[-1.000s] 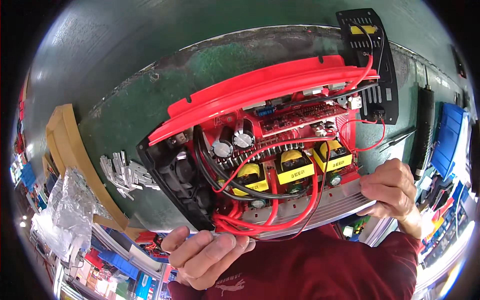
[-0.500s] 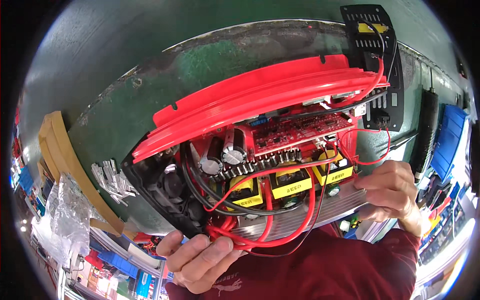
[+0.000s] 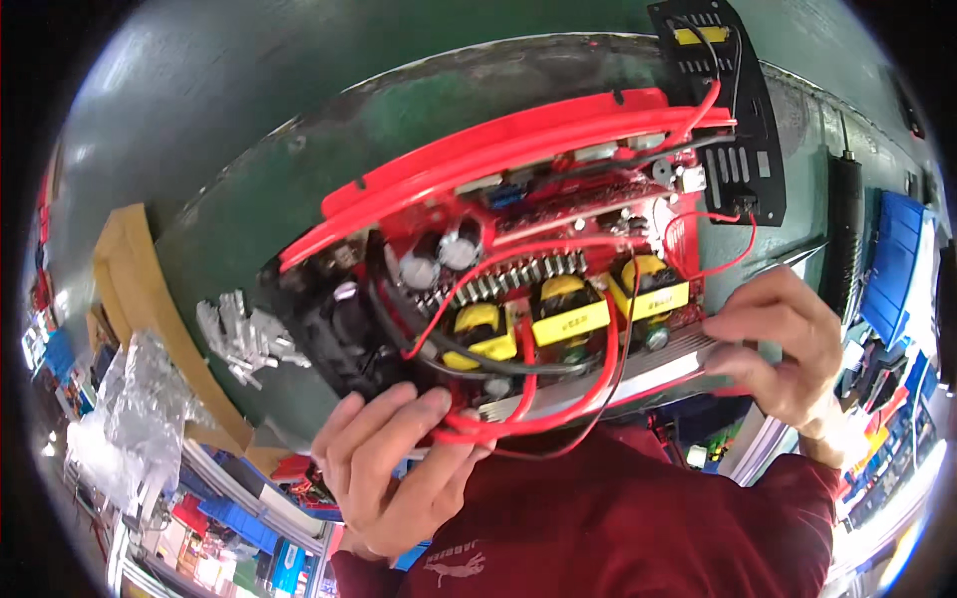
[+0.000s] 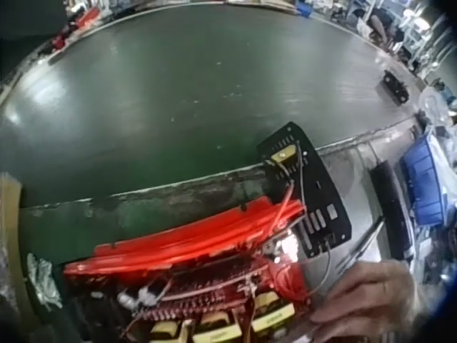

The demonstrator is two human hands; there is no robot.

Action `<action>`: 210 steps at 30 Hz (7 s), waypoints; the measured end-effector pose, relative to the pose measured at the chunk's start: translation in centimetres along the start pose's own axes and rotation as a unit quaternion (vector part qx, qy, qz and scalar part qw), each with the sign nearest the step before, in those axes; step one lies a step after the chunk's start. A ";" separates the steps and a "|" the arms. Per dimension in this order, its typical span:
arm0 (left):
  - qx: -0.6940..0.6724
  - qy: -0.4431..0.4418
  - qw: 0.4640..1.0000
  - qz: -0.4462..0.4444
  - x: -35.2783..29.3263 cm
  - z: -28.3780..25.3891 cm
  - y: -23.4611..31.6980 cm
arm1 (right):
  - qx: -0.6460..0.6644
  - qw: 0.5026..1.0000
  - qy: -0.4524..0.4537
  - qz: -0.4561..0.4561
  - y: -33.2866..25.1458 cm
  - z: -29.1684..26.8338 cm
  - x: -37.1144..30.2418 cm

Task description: Assembling and wiring an electronic power component on a factory production line.

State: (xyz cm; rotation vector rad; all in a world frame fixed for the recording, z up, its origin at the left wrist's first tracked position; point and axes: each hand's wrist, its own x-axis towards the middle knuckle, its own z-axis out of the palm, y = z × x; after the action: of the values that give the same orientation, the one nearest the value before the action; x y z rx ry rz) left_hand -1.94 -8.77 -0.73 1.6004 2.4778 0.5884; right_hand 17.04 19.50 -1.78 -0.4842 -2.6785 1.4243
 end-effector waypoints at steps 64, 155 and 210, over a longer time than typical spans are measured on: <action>-0.074 -0.046 0.984 0.153 5.0 -0.7 0.7 | -0.141 0.956 0.193 0.169 0.4 4.1 -8.4; -0.458 -0.041 0.888 0.012 6.0 1.1 11.2 | -0.061 0.912 0.393 -0.097 -3.6 1.4 -12.5; 0.026 0.055 0.996 0.063 0.1 -1.0 1.9 | 0.001 0.975 0.111 -0.191 0.5 1.8 -2.9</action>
State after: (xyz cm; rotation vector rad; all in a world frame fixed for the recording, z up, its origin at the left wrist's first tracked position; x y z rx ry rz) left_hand -0.67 -8.27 0.96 1.8022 2.5020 0.6502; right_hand 19.50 17.43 -3.01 -0.1073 -2.4229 1.1865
